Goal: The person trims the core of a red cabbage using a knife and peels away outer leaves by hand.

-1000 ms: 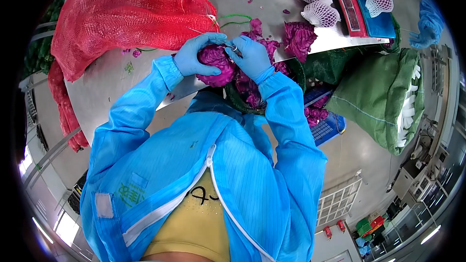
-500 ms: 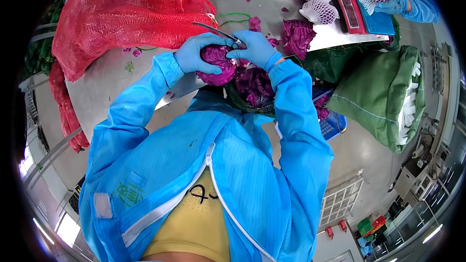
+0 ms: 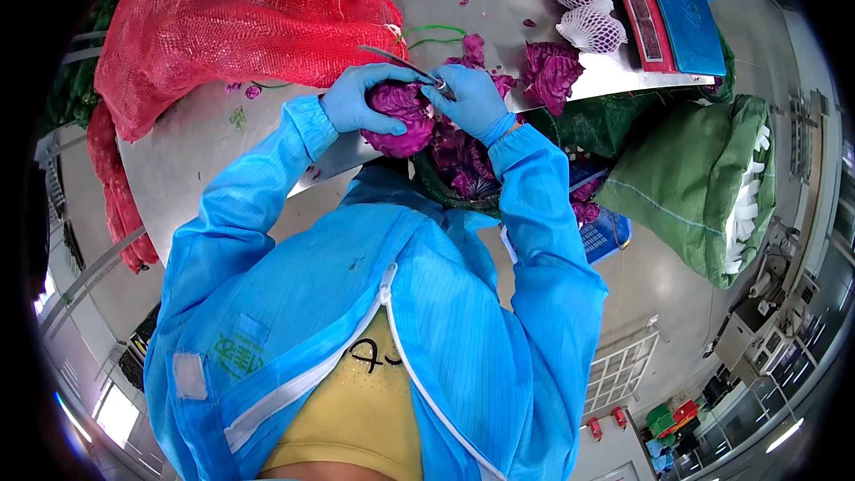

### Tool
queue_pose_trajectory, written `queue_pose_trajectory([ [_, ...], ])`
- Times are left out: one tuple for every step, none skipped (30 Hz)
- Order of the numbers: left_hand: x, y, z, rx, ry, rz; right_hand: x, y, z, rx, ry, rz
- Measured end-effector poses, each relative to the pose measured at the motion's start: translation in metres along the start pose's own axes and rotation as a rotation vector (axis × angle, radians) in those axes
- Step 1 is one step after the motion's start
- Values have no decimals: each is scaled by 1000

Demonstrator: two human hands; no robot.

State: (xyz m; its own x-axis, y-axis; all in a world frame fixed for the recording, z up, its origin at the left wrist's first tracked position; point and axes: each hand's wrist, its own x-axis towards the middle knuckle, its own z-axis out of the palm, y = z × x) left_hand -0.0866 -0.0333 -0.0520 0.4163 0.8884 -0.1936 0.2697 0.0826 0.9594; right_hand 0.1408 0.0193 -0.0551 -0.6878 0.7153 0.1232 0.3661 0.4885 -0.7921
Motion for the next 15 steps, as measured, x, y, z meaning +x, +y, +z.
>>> queue_pose_trajectory([
  [0,-1,0,1,-2,1,-1,0,1,45,26,39],
  [-1,-3,1,-19,-6,22,-2,1,1,46,28,40],
  [-1,-5,1,-38,-10,43,-3,2,2,14,18,54],
  [0,-6,1,-37,-11,43,-4,3,2,-17,9,67],
  [-1,-7,1,-45,-6,69,-4,1,2,-15,10,69],
  [-1,-8,1,-52,-3,95,-4,-2,2,-28,18,36],
  [0,-9,0,-50,-7,97,-4,-5,0,-43,26,2],
  [0,-10,0,-49,12,97,-4,-9,-2,-44,28,3],
  [-1,-10,0,-50,32,96,-5,-14,-3,5,28,65],
  [-1,-9,0,-51,32,95,-5,-17,-3,54,28,125],
  [-1,-4,0,-53,39,63,-4,-16,-1,54,27,125],
  [-2,-2,0,-55,46,30,-5,-15,2,39,137,65],
  [-2,-5,0,-56,49,30,-5,-14,4,24,246,5],
  [0,-9,1,-73,47,52,-5,-15,3,24,243,2],
  [0,-11,1,-89,45,74,-6,-18,2,-57,171,-8],
])
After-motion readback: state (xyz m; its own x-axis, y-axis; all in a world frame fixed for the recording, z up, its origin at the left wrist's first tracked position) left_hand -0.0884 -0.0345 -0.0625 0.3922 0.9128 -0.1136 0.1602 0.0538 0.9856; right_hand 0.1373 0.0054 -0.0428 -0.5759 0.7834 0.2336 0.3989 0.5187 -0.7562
